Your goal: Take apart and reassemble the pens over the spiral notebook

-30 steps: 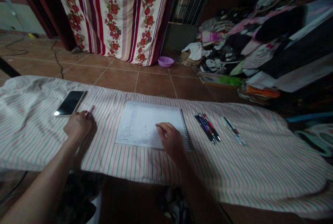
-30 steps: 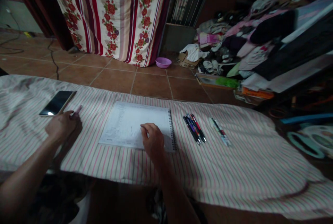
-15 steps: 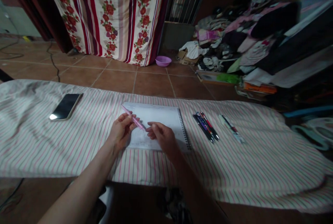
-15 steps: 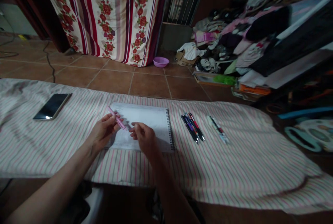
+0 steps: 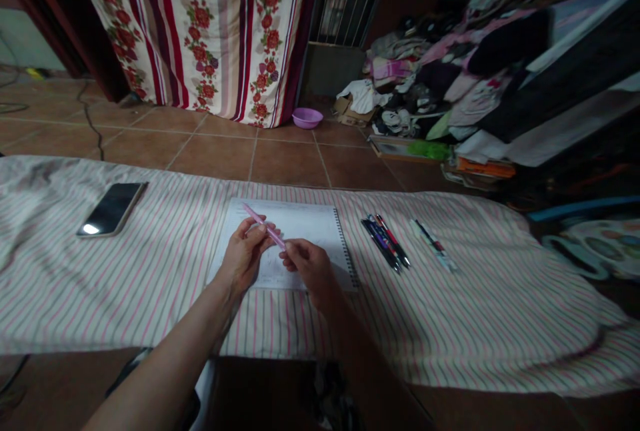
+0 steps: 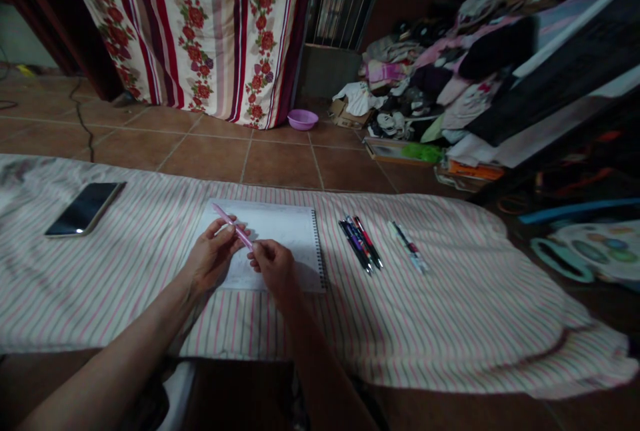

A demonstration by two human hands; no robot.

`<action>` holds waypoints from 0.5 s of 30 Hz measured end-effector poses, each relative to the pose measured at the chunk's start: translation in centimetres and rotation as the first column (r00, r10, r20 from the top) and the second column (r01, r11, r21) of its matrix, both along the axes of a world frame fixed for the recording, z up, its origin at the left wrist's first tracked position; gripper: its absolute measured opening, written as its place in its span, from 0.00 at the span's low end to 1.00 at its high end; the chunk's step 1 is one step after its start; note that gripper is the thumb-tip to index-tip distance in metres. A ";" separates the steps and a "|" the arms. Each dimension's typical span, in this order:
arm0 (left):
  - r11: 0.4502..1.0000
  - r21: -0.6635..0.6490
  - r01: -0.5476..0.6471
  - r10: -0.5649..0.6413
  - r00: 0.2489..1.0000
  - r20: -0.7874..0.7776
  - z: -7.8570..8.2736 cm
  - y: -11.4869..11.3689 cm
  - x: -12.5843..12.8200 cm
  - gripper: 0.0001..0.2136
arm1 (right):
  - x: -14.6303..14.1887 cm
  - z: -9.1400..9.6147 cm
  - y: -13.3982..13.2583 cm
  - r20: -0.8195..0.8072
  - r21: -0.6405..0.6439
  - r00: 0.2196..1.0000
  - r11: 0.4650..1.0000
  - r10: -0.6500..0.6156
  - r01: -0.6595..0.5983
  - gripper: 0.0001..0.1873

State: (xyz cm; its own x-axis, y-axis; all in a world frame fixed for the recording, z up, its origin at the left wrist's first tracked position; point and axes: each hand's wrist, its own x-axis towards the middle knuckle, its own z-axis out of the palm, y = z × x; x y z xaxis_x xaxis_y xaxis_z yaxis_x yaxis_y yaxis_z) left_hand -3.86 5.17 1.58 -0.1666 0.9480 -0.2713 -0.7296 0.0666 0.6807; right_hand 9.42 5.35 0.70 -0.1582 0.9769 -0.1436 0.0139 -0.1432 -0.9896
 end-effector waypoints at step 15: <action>0.968 0.020 0.249 -0.246 0.965 -0.093 0.8 -1.1 0.2 0.11 | 0.8 0.3 0.0 0.212 0.175 0.977 0.982 0.032 -0.070 0.15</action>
State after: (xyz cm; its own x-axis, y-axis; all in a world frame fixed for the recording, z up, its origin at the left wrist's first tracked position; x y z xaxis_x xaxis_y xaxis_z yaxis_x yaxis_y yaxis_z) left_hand -3.64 4.04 2.36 0.0521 0.9705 -0.2352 -0.6291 0.2148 0.7470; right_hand 10.20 5.32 0.98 -0.1942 0.9810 -0.0003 0.2241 0.0440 -0.9736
